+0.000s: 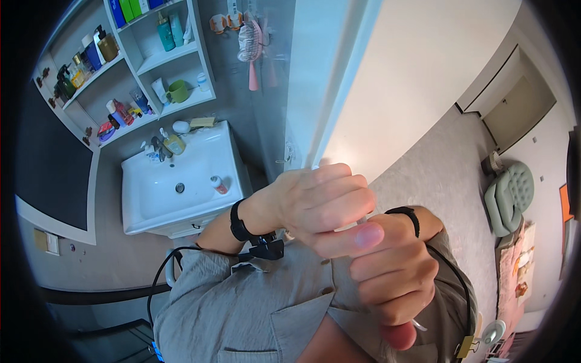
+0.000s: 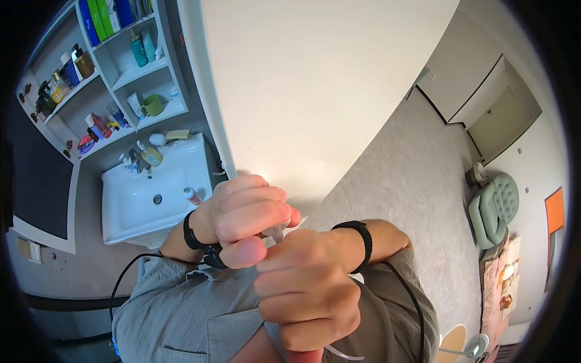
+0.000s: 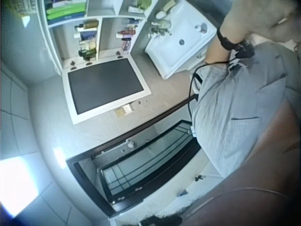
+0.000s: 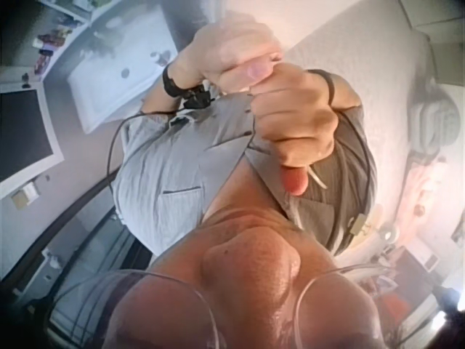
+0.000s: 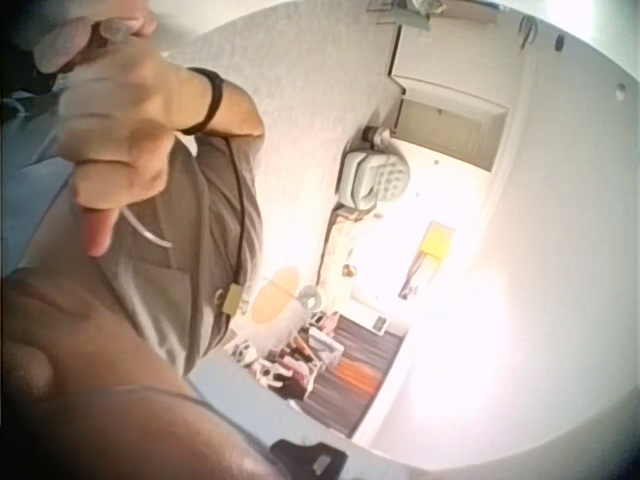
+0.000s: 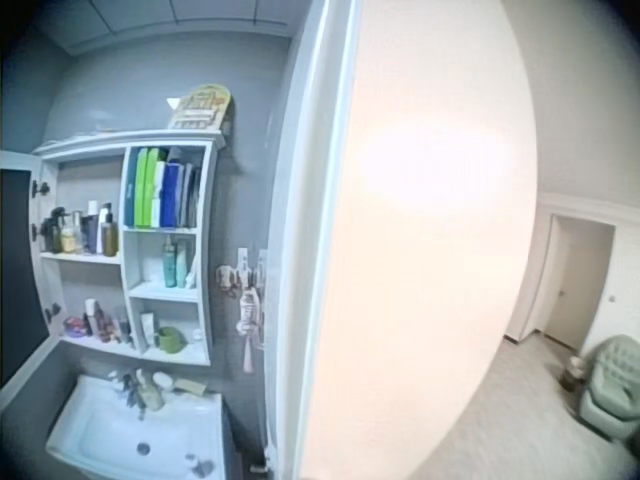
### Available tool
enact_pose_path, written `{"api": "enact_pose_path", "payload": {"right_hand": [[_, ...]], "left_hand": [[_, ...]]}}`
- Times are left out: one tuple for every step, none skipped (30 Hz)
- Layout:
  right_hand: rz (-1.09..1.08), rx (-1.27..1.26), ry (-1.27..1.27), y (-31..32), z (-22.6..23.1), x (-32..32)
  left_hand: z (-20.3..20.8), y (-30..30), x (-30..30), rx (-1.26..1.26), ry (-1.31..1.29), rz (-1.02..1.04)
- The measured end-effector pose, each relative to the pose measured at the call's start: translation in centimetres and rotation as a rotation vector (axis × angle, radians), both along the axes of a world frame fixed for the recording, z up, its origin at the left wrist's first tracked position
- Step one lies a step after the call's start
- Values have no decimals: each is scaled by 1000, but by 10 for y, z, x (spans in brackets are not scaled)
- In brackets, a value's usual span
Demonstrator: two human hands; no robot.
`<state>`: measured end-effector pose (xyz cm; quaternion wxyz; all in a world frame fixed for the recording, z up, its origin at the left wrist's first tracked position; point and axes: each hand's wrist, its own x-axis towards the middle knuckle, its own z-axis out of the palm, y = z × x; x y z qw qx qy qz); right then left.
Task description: The person is repairing a spray bottle by cleaning the nozzle and reassembling it, then testing it by spraying a toilet.
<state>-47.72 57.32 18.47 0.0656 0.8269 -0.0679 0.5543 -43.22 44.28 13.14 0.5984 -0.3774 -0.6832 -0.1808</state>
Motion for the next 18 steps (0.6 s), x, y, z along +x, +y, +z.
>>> {"api": "enact_pose_path", "payload": {"right_hand": [[-23,-1,-20,0,2,1],[-45,-3,-40,0,3,2],[-55,-1,-38,0,2,3],[-75,4,-63,-2,1,6],[-94,10,-88,-4,-1,9],[-79,16,-85,-4,-1,8],[-117,36,-67,0,1,3],[-151,56,-49,0,1,0],[-132,60,-46,-2,-1,2],[-142,39,-99,-5,-5,7],[-148,21,-153,-7,-9,13],[-112,33,-152,-8,-13,17],[-201,15,-176,2,-7,16],[-232,20,-206,7,-12,15],[-265,26,-236,9,-15,13],[-229,21,-223,9,-20,11],[-210,31,-228,9,-24,11],[-236,5,-277,9,-28,13]], "left_hand": [[-1,0,-1,3,1,-9],[-3,-2,-4,-68,85,55],[-3,-3,-6,-139,170,120],[-3,-3,-4,-134,170,133],[-3,-3,-2,-120,180,140],[-2,-3,-1,-106,190,150],[-3,-1,-2,-104,192,161],[-3,1,-4,-76,225,182],[-4,4,-5,-48,257,207],[-5,4,-4,-45,256,237],[-7,4,-3,-30,289,251],[-10,3,-1,-16,322,270],[1,6,-9,-23,326,235],[1,5,-8,-58,316,264],[0,4,-6,-93,305,292],[-1,6,-5,-71,302,311],[-1,5,-4,-68,295,331],[0,4,-2,-72,302,342]]}}
